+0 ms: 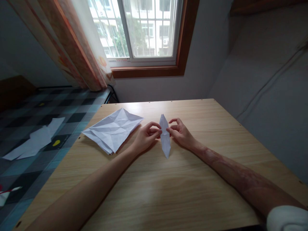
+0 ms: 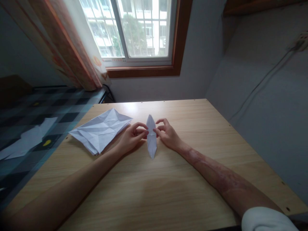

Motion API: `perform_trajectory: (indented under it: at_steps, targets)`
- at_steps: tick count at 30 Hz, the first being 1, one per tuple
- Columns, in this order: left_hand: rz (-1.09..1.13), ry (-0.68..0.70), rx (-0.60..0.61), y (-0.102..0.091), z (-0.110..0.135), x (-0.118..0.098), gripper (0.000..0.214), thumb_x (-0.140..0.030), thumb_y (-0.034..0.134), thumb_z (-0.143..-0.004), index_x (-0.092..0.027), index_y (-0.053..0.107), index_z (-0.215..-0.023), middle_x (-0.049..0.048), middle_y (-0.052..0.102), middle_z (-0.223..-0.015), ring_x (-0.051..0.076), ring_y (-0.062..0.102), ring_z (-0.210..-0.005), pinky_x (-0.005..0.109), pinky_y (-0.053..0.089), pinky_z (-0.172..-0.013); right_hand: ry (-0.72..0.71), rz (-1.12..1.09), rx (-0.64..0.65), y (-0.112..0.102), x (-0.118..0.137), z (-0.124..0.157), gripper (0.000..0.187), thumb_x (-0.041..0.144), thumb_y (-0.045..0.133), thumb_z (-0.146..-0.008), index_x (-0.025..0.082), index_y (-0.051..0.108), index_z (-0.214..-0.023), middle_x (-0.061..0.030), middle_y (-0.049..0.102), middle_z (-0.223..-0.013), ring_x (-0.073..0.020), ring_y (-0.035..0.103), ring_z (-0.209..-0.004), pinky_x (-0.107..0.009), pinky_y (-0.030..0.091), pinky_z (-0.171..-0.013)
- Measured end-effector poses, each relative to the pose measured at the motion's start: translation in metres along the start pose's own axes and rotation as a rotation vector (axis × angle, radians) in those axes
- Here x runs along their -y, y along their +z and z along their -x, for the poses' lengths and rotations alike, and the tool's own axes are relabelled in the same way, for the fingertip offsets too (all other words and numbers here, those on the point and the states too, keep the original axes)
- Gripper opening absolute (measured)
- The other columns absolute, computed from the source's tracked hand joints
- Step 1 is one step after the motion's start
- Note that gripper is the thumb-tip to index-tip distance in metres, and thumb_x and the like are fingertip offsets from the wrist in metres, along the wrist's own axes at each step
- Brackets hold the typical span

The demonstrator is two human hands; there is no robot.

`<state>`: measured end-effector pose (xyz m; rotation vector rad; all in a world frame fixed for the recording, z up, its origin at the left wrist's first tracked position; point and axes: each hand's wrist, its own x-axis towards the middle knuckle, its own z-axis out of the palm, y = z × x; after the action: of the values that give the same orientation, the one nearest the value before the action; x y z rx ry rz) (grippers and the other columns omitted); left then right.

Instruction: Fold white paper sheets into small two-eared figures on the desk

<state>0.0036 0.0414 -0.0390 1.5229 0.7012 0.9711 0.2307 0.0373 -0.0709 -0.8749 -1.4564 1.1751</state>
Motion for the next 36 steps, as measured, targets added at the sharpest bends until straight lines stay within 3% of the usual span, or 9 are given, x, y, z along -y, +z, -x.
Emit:
perform_trajectory:
  at_steps: [4, 8, 11, 14, 17, 21, 29, 32, 36]
  targets:
    - [0.003, 0.015, -0.005, 0.001, -0.001, 0.002, 0.039, -0.047, 0.086, -0.095, -0.016, 0.070, -0.111, 0.0073, 0.085, -0.094, 0.021, 0.081, -0.086, 0.032, 0.066, -0.083, -0.081, 0.075, 0.000, -0.001, 0.006, 0.001, 0.046, 0.049, 0.075, -0.103, 0.030, 0.056, -0.140, 0.0032, 0.074, -0.082, -0.0185, 0.070, -0.073, -0.030, 0.056, -0.069]
    - [0.031, 0.035, -0.042, 0.000, -0.002, 0.004, 0.042, -0.045, 0.087, -0.094, -0.014, 0.073, -0.119, 0.0118, 0.086, -0.104, 0.025, 0.083, -0.096, 0.033, 0.067, -0.086, -0.145, 0.200, 0.002, -0.001, 0.010, 0.002, 0.032, 0.044, 0.077, -0.101, 0.027, 0.073, -0.128, -0.0030, 0.076, -0.099, -0.0194, 0.071, -0.085, -0.031, 0.060, -0.073]
    - [0.055, 0.043, -0.062, -0.002, -0.003, 0.006, 0.047, -0.040, 0.091, -0.090, -0.013, 0.074, -0.125, 0.0139, 0.085, -0.110, 0.028, 0.083, -0.105, 0.033, 0.068, -0.087, -0.139, 0.255, -0.010, 0.000, 0.010, 0.004, 0.044, 0.039, 0.083, -0.095, 0.026, 0.073, -0.136, -0.0072, 0.077, -0.117, -0.0201, 0.072, -0.090, -0.030, 0.061, -0.070]
    - [0.062, 0.051, -0.057, -0.005, -0.004, 0.010, 0.054, -0.036, 0.094, -0.087, -0.013, 0.073, -0.130, 0.0122, 0.085, -0.107, 0.026, 0.084, -0.099, 0.031, 0.068, -0.084, -0.191, 0.287, -0.014, 0.000, 0.008, 0.004, 0.050, 0.035, 0.085, -0.092, 0.026, 0.073, -0.140, -0.0086, 0.078, -0.122, -0.0204, 0.073, -0.091, -0.032, 0.064, -0.074]
    - [0.059, 0.059, -0.050, -0.005, -0.004, 0.011, 0.055, -0.035, 0.095, -0.086, -0.013, 0.073, -0.131, 0.0135, 0.085, -0.113, 0.024, 0.084, -0.096, 0.031, 0.068, -0.084, -0.291, 0.328, -0.035, -0.001, 0.010, 0.003, 0.040, 0.034, 0.084, -0.095, 0.025, 0.077, -0.134, -0.0085, 0.081, -0.122, -0.0203, 0.073, -0.089, -0.035, 0.065, -0.080]
    - [-0.019, 0.097, -0.067, -0.003, -0.004, 0.009, 0.043, -0.040, 0.093, -0.089, -0.013, 0.081, -0.120, 0.0148, 0.086, -0.116, 0.027, 0.083, -0.104, 0.037, 0.068, -0.094, -0.388, 0.398, -0.053, -0.002, 0.015, 0.001, 0.019, 0.037, 0.080, -0.102, 0.026, 0.084, -0.117, -0.0063, 0.083, -0.106, -0.0211, 0.072, -0.088, -0.038, 0.064, -0.084]
    - [-0.377, 0.210, -0.158, -0.002, 0.000, -0.003, 0.028, -0.044, 0.087, -0.093, -0.017, 0.089, -0.100, 0.0081, 0.080, -0.089, 0.014, 0.068, -0.074, 0.023, 0.054, -0.063, -0.431, 0.426, -0.066, -0.002, 0.021, 0.003, 0.024, 0.048, 0.077, -0.105, 0.026, 0.086, -0.104, -0.0054, 0.072, -0.092, -0.0217, 0.067, -0.085, -0.037, 0.058, -0.077]
    - [-0.375, 0.230, -0.155, 0.000, 0.003, -0.007, 0.030, -0.047, 0.088, -0.092, -0.017, 0.088, -0.098, 0.0084, 0.080, -0.091, 0.014, 0.067, -0.072, 0.023, 0.054, -0.061, -0.412, 0.434, -0.080, 0.000, 0.025, 0.004, 0.024, 0.051, 0.078, -0.104, 0.028, 0.084, -0.102, -0.0075, 0.073, -0.102, -0.0257, 0.070, -0.098, -0.042, 0.060, -0.089]
    - [-0.325, 0.132, -0.132, 0.002, 0.005, -0.006, 0.038, -0.052, 0.083, -0.096, -0.015, 0.086, -0.101, 0.0096, 0.084, -0.093, 0.015, 0.071, -0.064, 0.025, 0.058, -0.058, -0.332, 0.387, -0.064, 0.001, 0.026, 0.006, 0.025, 0.052, 0.076, -0.104, 0.027, 0.082, -0.106, -0.0093, 0.080, -0.115, -0.0296, 0.072, -0.111, -0.049, 0.057, -0.104]
